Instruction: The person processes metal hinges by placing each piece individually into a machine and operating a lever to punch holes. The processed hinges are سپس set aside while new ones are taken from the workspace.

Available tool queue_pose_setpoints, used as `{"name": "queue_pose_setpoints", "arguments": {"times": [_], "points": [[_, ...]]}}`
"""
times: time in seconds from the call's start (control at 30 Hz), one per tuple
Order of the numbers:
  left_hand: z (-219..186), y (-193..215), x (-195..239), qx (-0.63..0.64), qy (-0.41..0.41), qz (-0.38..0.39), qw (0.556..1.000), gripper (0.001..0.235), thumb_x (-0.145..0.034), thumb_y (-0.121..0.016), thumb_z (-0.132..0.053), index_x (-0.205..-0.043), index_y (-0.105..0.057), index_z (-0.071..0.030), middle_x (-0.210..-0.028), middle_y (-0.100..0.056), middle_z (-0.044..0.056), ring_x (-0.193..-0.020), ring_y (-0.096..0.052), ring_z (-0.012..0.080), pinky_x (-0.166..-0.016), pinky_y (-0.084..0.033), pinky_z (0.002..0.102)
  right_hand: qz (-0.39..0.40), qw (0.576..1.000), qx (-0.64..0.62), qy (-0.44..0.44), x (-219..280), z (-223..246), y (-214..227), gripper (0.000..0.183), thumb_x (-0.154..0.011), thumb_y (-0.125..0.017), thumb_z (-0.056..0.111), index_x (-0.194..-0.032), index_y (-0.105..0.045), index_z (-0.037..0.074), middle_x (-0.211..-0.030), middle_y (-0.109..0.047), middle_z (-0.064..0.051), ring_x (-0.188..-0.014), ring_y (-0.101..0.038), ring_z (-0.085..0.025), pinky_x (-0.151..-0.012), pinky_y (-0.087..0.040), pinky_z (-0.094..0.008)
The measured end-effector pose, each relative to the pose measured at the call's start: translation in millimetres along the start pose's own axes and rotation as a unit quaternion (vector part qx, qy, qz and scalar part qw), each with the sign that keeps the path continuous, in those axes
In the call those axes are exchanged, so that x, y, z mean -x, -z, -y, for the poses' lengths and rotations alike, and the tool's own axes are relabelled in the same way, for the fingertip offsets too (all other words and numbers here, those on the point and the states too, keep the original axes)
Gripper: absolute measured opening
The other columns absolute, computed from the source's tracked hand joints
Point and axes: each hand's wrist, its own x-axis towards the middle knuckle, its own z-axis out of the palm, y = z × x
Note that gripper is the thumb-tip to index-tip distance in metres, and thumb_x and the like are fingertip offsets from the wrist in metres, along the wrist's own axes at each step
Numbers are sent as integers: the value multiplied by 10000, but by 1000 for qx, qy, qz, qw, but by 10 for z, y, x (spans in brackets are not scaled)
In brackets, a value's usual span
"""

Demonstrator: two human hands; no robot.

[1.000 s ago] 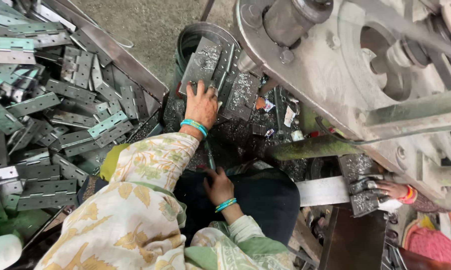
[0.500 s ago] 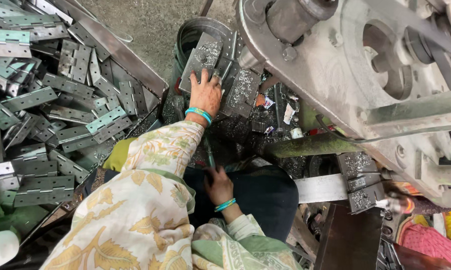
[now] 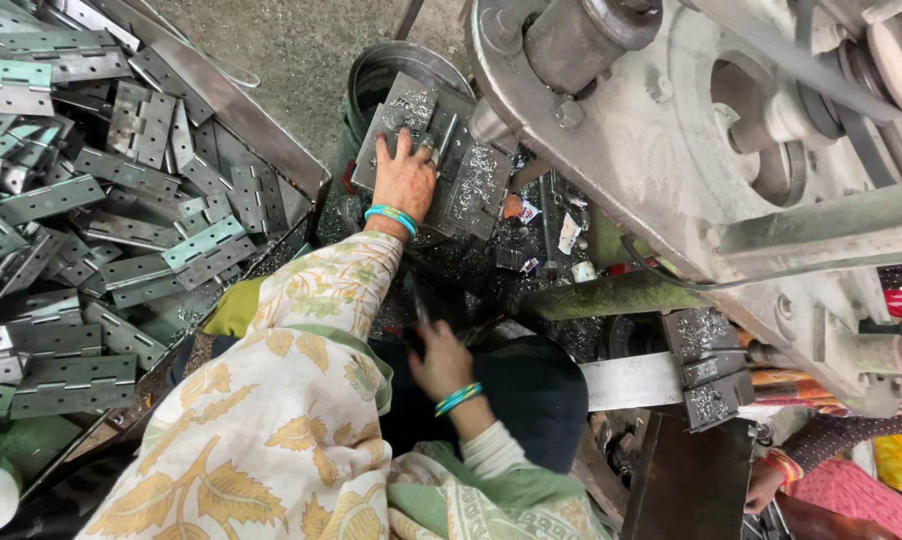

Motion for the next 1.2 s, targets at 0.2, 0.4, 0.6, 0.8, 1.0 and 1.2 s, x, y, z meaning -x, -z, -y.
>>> {"name": "queue_pose_setpoints", "arguments": {"times": [0.2,0.4,0.6,0.8,1.0,1.2], "points": [[-10,66,154,-27,-23,55,998,270,-1004,-548,-220,-1129,-759,-108,-1323,-658,38,-1428,-387,396,-1145,-271,694,-21,999,-34,-20,174,-84,-376,338,-869,-718,257,-1206,-701,231,-1211,-624,-145,-973,-680,-404,-801,-575,-495],[-27,0,165,-45,-16,80,996,351,-982,-562,-259,-1261,-720,-114,-1396,-615,36,-1461,-341,396,-1129,-244,717,-21,999,-22,32,-77,100,347,344,-863,-734,288,-1166,-711,127,-1101,-694,-142,-985,-687,-389,-805,-577,-481],[4,-49,-31,9,-1,48,999,437,-960,-524,-308,-1323,-672,-114,-1446,-570,39,-1437,-310,394,-1104,-196,748,-13,1000,-12,-1,-55,143,253,330,-866,-722,272,-1152,-718,108,-1078,-690,-147,-981,-683,-383,-810,-564,-475],[37,48,-6,23,0,76,997,435,-1018,-506,-342,-1361,-662,-124,-1502,-538,40,-1495,-254,388,-1153,-157,753,-45,998,-53,11,18,115,140,327,-835,-728,242,-1124,-728,90,-1115,-690,-138,-982,-680,-390,-815,-562,-465],[20,34,-65,0,-3,86,996,451,-993,-503,-334,-1358,-653,-116,-1512,-528,31,-1481,-254,380,-1135,-150,742,9,1000,-22,8,-109,267,622,314,-872,-731,292,-1138,-748,126,-1082,-701,-142,-986,-688,-386,-825,-562,-477],[34,71,-85,-27,-5,163,986,378,-1057,-495,-272,-1369,-655,-132,-1539,-537,8,-1553,-239,376,-1185,-150,735,-35,999,-20,1,20,26,-25,336,-839,-732,259,-1158,-708,158,-1133,-668,-137,-925,-695,-394,-755,-580,-492]]}}
